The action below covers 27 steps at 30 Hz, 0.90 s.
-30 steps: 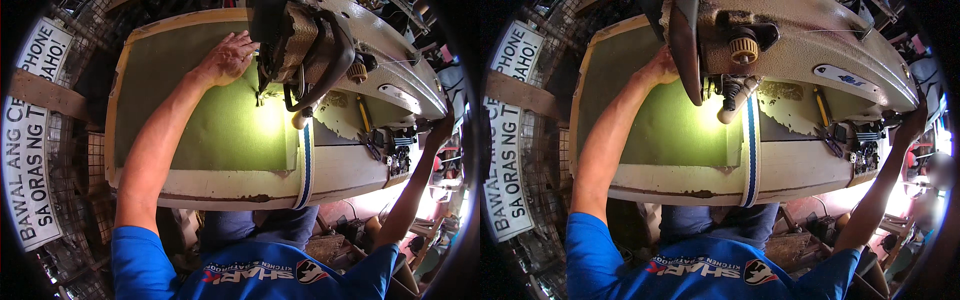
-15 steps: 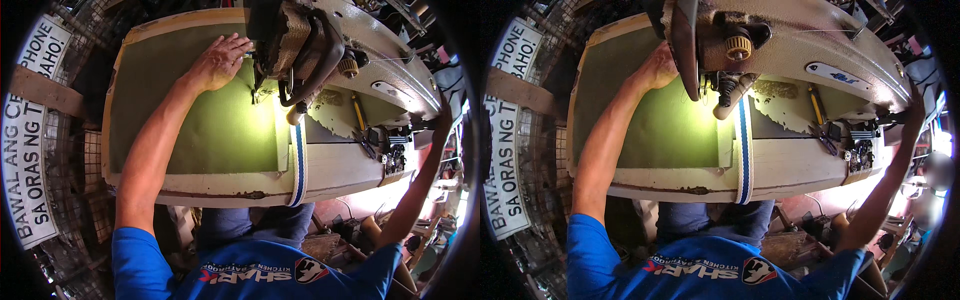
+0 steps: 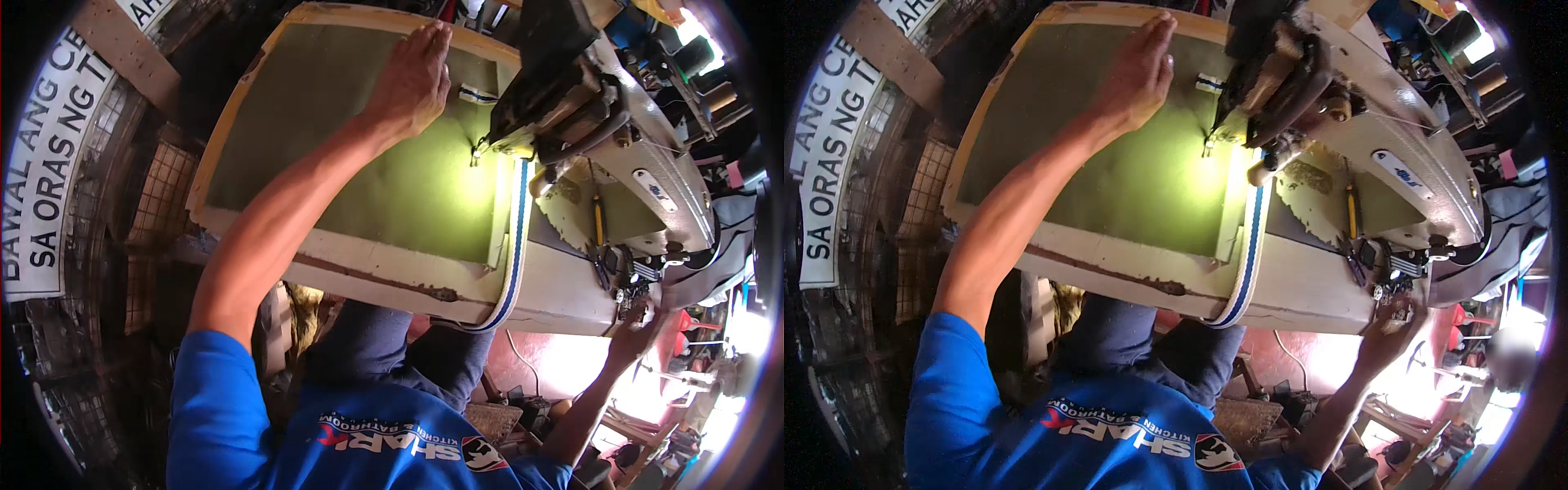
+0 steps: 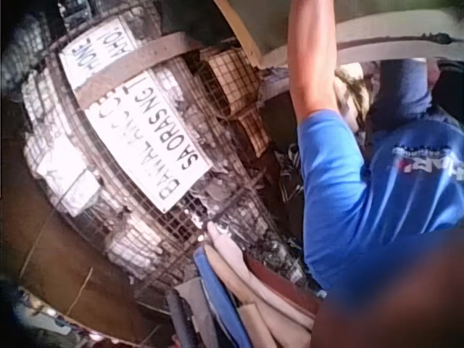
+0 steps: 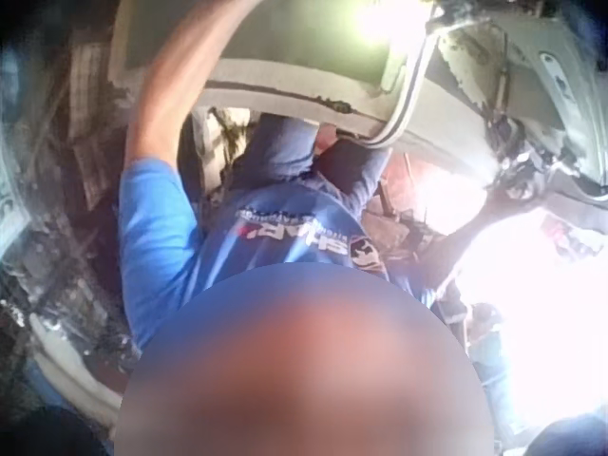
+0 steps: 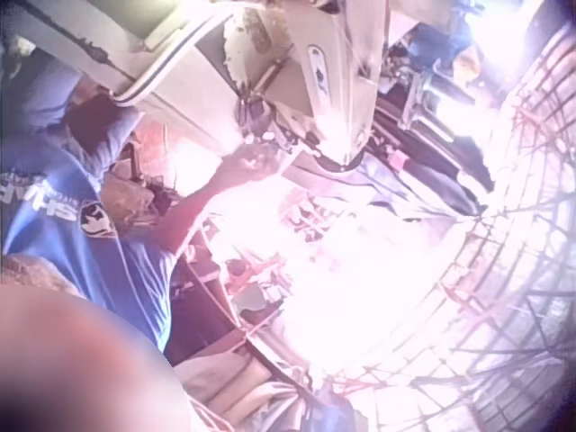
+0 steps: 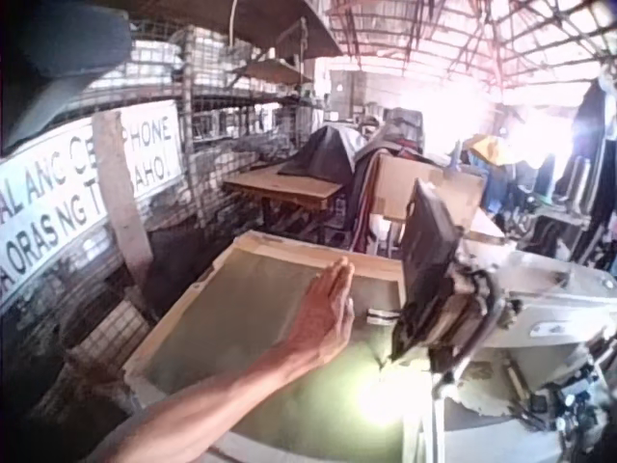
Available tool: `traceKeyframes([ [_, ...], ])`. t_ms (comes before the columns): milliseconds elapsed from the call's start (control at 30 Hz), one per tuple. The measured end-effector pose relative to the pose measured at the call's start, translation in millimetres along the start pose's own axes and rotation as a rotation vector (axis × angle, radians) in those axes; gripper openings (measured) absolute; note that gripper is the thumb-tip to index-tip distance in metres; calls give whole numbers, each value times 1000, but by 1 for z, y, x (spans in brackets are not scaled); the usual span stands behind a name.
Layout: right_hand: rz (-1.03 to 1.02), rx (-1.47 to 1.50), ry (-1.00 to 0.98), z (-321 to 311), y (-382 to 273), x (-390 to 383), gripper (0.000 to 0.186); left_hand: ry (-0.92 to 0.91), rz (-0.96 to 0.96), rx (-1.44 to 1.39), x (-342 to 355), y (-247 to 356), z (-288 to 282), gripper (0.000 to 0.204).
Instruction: Sewing a blue and white striped strap onto a green fabric panel using an industrial sewing machine.
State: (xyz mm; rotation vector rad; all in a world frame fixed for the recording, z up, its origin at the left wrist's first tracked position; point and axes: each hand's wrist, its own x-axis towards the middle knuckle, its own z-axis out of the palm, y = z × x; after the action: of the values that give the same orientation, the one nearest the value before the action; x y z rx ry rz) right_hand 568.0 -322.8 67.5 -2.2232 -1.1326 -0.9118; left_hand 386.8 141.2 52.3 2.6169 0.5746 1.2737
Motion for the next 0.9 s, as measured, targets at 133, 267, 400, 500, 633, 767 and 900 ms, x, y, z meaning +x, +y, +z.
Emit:
traceKeyframes([
  [133, -415, 216, -585, -1, -109, -43, 49, -217, -125, -602, -69, 36, -98, 34],
  [267, -455, 358, -654, 8, -143, -29, 55, -833, -330, -1155, -153, 86, -155, 27],
  [400, -512, 372, -644, 17, -146, -23, 59, -883, -294, -890, -220, 135, -115, 42],
  [500, -473, 364, -620, 18, -145, -32, 63, -748, -245, -739, -254, 165, -66, 52],
  [633, -593, 340, -526, 16, -148, -43, 54, -966, -548, -889, -270, 184, -36, 51],
  [767, -680, 461, -517, 25, -143, -55, 46, -1012, -934, -1450, -251, 191, -53, 23],
  [900, -621, 380, -352, 41, -121, -50, 39, -1033, -1009, -1539, -226, 197, -78, 23],
])
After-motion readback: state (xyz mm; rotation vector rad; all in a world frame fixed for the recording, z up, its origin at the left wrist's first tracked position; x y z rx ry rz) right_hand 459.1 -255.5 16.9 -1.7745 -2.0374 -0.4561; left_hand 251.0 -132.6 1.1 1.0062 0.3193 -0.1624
